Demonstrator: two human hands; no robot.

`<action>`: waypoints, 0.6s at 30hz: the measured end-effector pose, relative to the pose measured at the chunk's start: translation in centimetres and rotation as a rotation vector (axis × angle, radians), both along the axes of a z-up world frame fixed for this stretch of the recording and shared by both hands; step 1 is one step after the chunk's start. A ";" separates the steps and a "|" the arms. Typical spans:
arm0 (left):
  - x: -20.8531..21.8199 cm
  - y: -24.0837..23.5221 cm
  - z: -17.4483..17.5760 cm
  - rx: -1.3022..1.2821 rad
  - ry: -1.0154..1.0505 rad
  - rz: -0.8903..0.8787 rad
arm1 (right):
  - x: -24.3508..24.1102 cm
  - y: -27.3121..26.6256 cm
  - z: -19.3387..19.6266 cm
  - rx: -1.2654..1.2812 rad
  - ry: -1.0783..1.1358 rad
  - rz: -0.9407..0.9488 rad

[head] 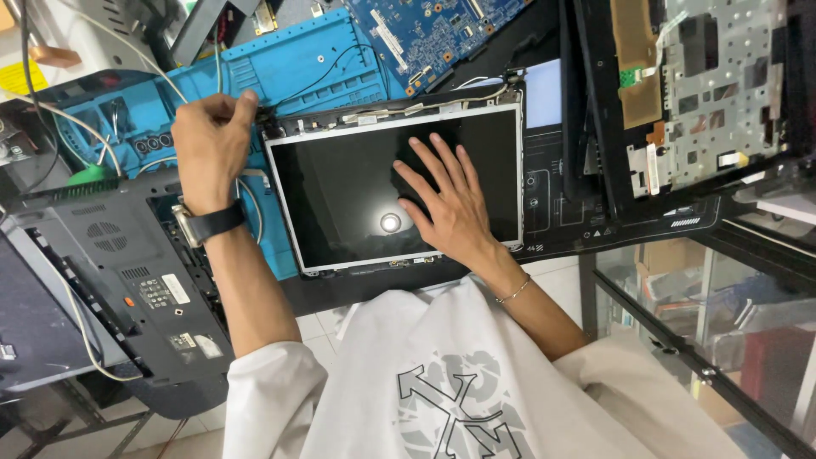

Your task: The person removes screws from the top edge of a monitor panel using a screwdriver, then detaches the screen from the casing. They lift the panel, disconnect a ribbon cable, and set the screen aside before handling the monitor's back casing.

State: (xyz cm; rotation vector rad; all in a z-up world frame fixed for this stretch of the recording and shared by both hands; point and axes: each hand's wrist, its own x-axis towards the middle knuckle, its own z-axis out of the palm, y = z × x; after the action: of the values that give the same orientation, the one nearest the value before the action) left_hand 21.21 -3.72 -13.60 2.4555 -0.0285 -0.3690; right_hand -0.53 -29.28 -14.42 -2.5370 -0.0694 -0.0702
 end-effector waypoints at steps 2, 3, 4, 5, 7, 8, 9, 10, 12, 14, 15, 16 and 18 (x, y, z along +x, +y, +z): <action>-0.6 0.0 -0.3 -0.003 -0.014 0.014 | -0.2 -0.2 -0.2 0.027 -0.015 -0.019; -0.7 0.0 -0.5 -0.007 -0.032 0.029 | -0.2 -0.3 -0.4 0.053 -0.035 -0.036; -0.9 0.0 -0.8 -0.010 -0.032 0.025 | -0.1 -1.0 -0.6 0.050 -0.035 -0.040; -1.2 -0.1 -1.2 -0.021 -0.069 0.041 | -0.1 -1.7 -0.9 0.140 -0.053 -0.143; -1.5 -0.2 -1.6 -0.030 -0.104 0.056 | 1.0 -3.1 -0.5 0.231 -0.071 -0.247; -1.6 -0.2 -1.7 -0.015 -0.146 0.041 | 1.9 -3.8 0.3 0.270 -0.133 -0.416; -1.8 -0.2 -1.8 0.000 -0.186 0.026 | 2.7 -4.6 1.1 0.308 -0.194 -0.585; -2.0 -0.2 -1.7 0.002 -0.181 0.025 | 3.2 -5.2 1.2 0.307 -0.189 -0.586; -1.7 -0.4 -1.4 0.030 -0.182 0.031 | 4.6 -6.6 1.4 0.152 -0.312 -0.547; -1.7 -0.5 -1.6 0.017 -0.191 0.029 | 4.5 -7.8 -0.2 0.129 -0.236 -0.561; -1.8 -0.3 -1.7 0.013 -0.195 0.028 | 4.5 -8.2 -1.0 0.114 -0.154 -0.572; -1.8 -0.3 -1.6 0.014 -0.195 0.029 | 4.6 -8.3 -1.2 0.115 -0.154 -0.571; -2.0 -0.2 -1.5 0.024 -0.189 0.025 | 4.3 -8.3 -1.6 0.153 -0.162 -0.581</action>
State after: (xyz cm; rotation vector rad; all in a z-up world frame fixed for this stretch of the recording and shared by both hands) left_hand 19.24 -3.91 -15.12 2.5046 -0.0742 -0.1259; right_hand 3.78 -37.58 -15.99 -2.3149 0.5874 -0.4881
